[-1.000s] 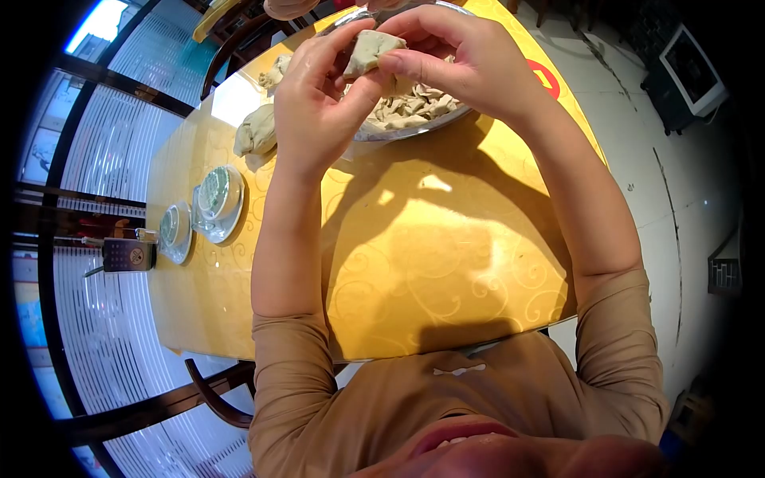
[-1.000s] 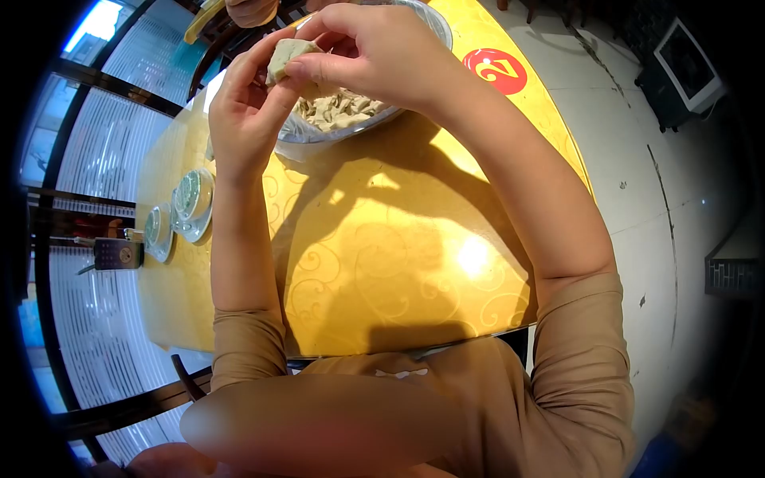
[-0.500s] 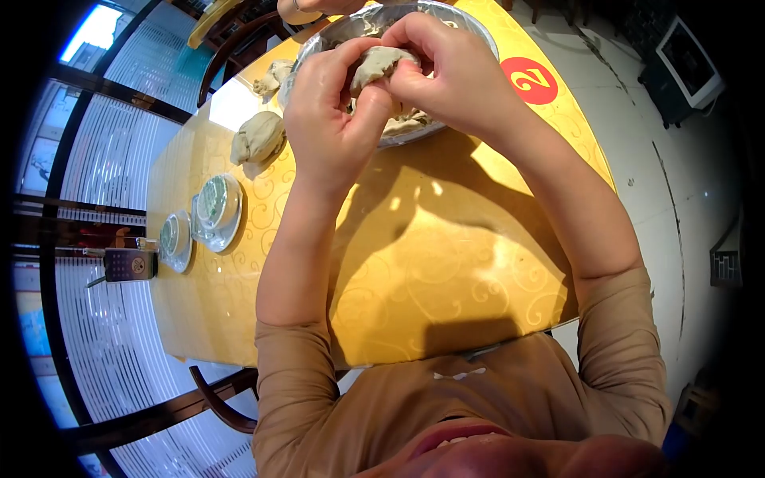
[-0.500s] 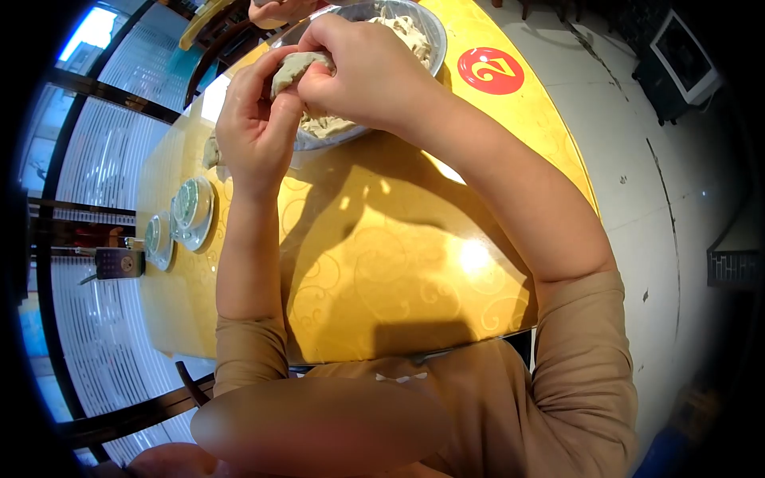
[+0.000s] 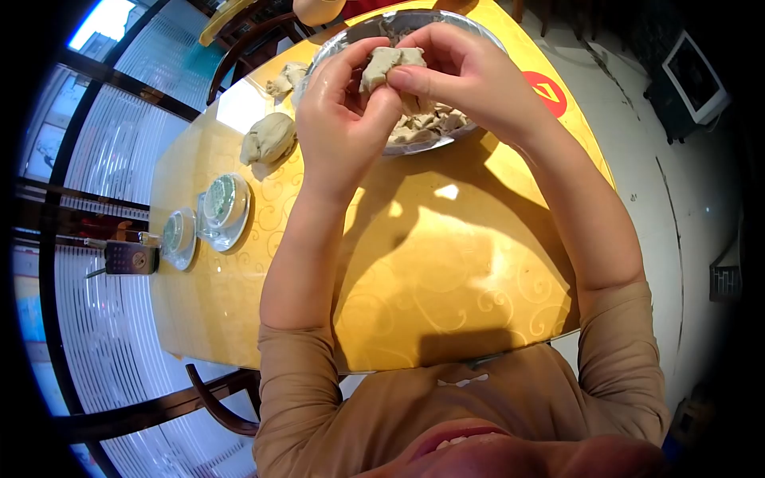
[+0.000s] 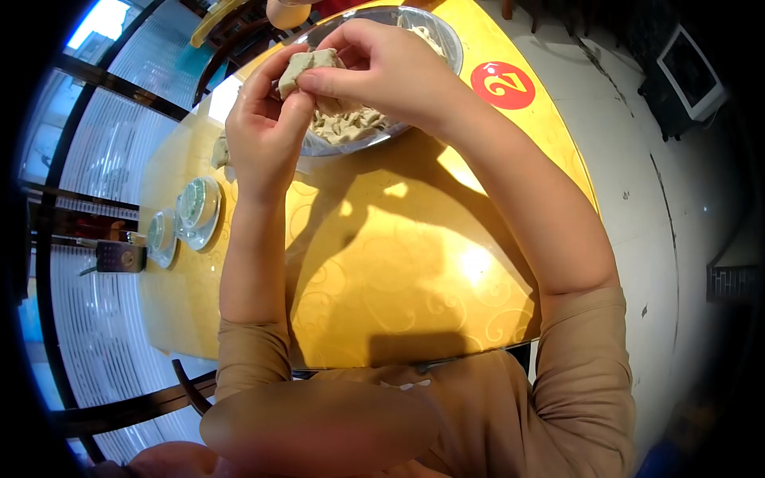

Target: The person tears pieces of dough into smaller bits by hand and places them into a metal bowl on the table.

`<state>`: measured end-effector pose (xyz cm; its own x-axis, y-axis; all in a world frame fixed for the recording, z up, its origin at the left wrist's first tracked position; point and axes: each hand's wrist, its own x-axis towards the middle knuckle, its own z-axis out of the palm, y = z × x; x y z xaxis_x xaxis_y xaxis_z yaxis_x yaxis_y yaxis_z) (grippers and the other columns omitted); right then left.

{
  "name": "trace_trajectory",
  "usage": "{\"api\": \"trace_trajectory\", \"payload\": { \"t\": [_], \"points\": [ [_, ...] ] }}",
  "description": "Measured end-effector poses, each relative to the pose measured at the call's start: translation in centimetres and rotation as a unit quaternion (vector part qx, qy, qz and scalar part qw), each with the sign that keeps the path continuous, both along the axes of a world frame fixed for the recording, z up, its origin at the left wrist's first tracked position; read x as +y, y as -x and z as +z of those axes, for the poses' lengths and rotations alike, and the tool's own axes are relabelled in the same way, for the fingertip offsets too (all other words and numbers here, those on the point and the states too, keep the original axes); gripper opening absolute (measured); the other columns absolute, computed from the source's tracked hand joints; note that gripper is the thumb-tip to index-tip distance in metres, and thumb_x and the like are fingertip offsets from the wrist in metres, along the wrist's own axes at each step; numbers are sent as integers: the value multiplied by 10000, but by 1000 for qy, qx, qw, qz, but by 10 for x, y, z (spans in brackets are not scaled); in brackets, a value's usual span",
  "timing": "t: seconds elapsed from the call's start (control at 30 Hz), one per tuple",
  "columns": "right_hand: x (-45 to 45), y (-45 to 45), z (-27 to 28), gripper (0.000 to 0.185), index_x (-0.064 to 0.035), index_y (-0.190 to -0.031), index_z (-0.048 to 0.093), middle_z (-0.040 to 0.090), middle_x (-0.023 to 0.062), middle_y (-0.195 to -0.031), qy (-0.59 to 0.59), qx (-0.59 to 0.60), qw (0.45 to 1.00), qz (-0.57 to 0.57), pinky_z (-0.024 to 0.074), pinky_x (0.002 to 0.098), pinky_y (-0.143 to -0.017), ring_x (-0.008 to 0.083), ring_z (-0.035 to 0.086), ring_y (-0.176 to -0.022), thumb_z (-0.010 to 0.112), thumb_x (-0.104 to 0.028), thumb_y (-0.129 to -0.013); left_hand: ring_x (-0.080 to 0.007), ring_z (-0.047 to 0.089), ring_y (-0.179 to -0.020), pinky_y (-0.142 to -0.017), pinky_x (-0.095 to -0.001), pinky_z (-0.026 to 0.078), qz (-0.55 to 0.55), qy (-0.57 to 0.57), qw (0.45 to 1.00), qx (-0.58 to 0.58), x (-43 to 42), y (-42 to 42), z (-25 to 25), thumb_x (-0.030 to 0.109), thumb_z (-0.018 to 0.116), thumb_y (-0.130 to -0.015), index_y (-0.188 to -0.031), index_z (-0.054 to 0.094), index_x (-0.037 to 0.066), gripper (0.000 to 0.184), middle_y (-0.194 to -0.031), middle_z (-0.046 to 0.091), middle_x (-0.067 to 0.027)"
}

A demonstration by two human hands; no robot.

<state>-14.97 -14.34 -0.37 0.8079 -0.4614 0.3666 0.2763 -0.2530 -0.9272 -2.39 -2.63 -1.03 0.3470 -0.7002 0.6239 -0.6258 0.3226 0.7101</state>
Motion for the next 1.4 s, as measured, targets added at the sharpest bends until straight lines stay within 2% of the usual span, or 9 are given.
{"api": "trace_trajectory", "payload": {
  "t": [0.1,0.23,0.43,0.57,0.7,0.97,1.13,1.2,1.4],
  "points": [
    [3,3,1,270,39,-1030,557,616,64,-878,24,-10,1000,-16,498,240,-697,89,596,-802,640,-129,-834,-88,552,-710,-612,-223,473,22,29,999,21,-1,4,2,53,608,-740,-1044,632,27,306,-891,592,-54],
    [9,3,1,257,7,-1016,568,575,20,-842,114,46,988,-95,439,208,-628,48,529,-722,556,-57,-767,-34,538,-768,-619,-174,443,33,16,997,-66,1,7,0,-21,557,-820,-1133,589,-13,315,-957,596,-26],
    [14,2,1,250,-25,-998,573,539,-10,-805,117,-13,985,-128,410,207,-622,38,470,-697,506,-56,-759,-38,525,-754,-629,-175,436,22,31,996,-76,2,9,5,-20,561,-814,-1115,591,-18,303,-950,572,-19],
    [16,1,1,272,-21,-1085,554,543,-4,-876,-49,-35,998,-36,420,205,-661,42,489,-745,520,-86,-823,-38,509,-750,-650,-175,422,-21,-1,995,94,3,1,7,-6,559,-816,-1154,571,-23,338,-988,580,-22],
    [9,-4,-4,302,-10,-1145,517,563,16,-918,-9,32,996,-85,449,214,-696,55,537,-809,551,-118,-865,-49,521,-700,-609,-198,446,33,11,998,60,0,-1,4,18,572,-782,-1073,603,-7,294,-905,594,-23],
    [5,5,6,236,-4,-1068,581,601,18,-910,45,65,994,-77,489,231,-726,75,577,-800,581,-127,-867,-77,565,-805,-678,-204,482,-28,47,993,108,2,4,7,11,574,-818,-1127,565,-23,310,-975,590,-56],
    [6,1,1,226,-19,-1085,591,605,35,-978,-111,-76,991,-4,511,260,-770,91,584,-875,552,-104,-879,-176,606,-959,-854,-298,517,-110,73,927,350,2,1,12,79,512,-885,-1190,517,-35,326,-1066,602,-112],
    [6,-2,-1,237,-7,-1112,581,615,53,-1019,-175,-132,975,31,518,280,-818,120,603,-915,550,-109,-900,-177,606,-956,-851,-292,515,-106,97,918,370,1,-4,13,83,507,-887,-1189,512,-42,327,-1064,602,-118],
    [-7,-2,1,244,51,-1103,561,621,117,-1014,-238,-201,950,-36,517,276,-841,167,624,-906,534,-65,-891,-161,616,-866,-789,-273,531,-85,169,907,375,3,-36,14,51,545,-865,-1185,503,-60,341,-1014,607,-115]
  ]
}}
